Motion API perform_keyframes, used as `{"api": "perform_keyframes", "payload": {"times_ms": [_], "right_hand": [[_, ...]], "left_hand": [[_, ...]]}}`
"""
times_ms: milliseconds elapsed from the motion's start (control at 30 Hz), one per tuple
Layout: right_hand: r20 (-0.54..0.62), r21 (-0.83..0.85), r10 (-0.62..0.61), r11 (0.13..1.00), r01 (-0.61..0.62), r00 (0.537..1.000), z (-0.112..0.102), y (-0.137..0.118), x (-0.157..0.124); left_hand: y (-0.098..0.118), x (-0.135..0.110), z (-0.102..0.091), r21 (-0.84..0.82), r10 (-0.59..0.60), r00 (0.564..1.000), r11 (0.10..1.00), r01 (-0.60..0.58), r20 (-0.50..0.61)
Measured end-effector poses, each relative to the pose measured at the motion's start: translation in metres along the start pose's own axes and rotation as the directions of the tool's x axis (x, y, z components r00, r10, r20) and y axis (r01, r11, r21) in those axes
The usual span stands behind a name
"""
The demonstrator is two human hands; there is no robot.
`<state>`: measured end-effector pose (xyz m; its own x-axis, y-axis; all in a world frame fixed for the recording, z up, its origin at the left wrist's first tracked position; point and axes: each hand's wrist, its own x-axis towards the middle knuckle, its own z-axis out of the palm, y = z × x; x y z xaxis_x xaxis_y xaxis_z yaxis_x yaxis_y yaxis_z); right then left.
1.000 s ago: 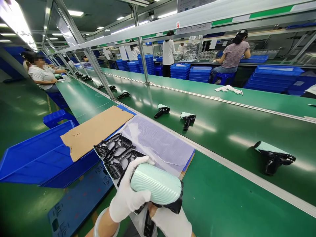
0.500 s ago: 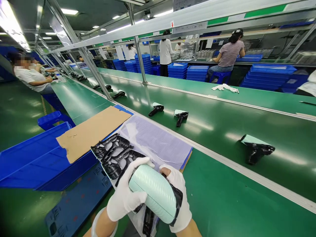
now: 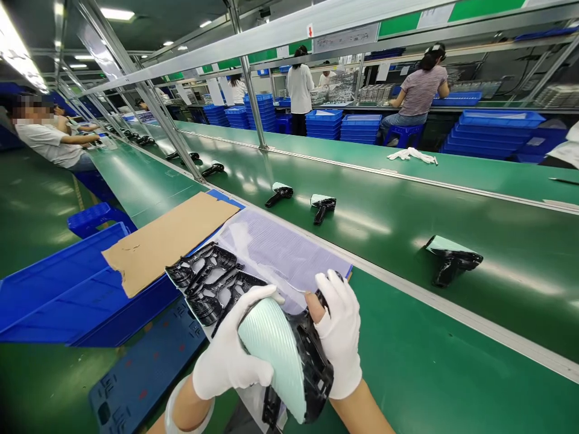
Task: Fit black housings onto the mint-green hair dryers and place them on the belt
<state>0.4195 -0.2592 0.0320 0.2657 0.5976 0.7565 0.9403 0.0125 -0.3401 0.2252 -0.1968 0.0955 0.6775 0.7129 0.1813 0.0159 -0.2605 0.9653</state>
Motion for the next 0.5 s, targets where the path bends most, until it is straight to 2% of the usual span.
{"api": "perform_keyframes", "payload": {"times_ms": [100,167,267,333,400,500], "right_hand": [[-0.050,-0.043,-0.064,0.997,0.062,0.997,-0.008,-0.005,0.012],[-0.057,-0.067,-0.072,0.995,0.068,0.996,-0.015,-0.011,0.022],[-0.125,-0.078,-0.062,0.996,0.052,0.990,-0.029,-0.021,0.037],[-0.143,-0.072,-0.096,0.994,0.086,0.985,-0.038,-0.024,0.045],[-0.143,-0.118,-0.219,0.972,0.203,0.965,-0.046,-0.021,0.048],[-0.184,-0.241,-0.447,0.884,0.400,0.875,-0.046,-0.008,0.039]], "left_hand": [[0.001,0.001,-0.001,-0.013,-0.013,1.000,1.000,0.014,0.014],[0.002,0.001,-0.001,-0.033,-0.024,0.999,0.999,0.025,0.026],[0.003,0.002,-0.001,-0.051,-0.047,0.998,0.997,0.049,0.040],[0.004,0.002,-0.002,-0.042,-0.073,0.996,0.996,0.075,0.050],[0.005,0.002,-0.003,-0.015,-0.109,0.993,0.994,0.110,0.055],[0.008,0.002,-0.003,0.039,-0.148,0.988,0.989,0.146,0.052]]}}
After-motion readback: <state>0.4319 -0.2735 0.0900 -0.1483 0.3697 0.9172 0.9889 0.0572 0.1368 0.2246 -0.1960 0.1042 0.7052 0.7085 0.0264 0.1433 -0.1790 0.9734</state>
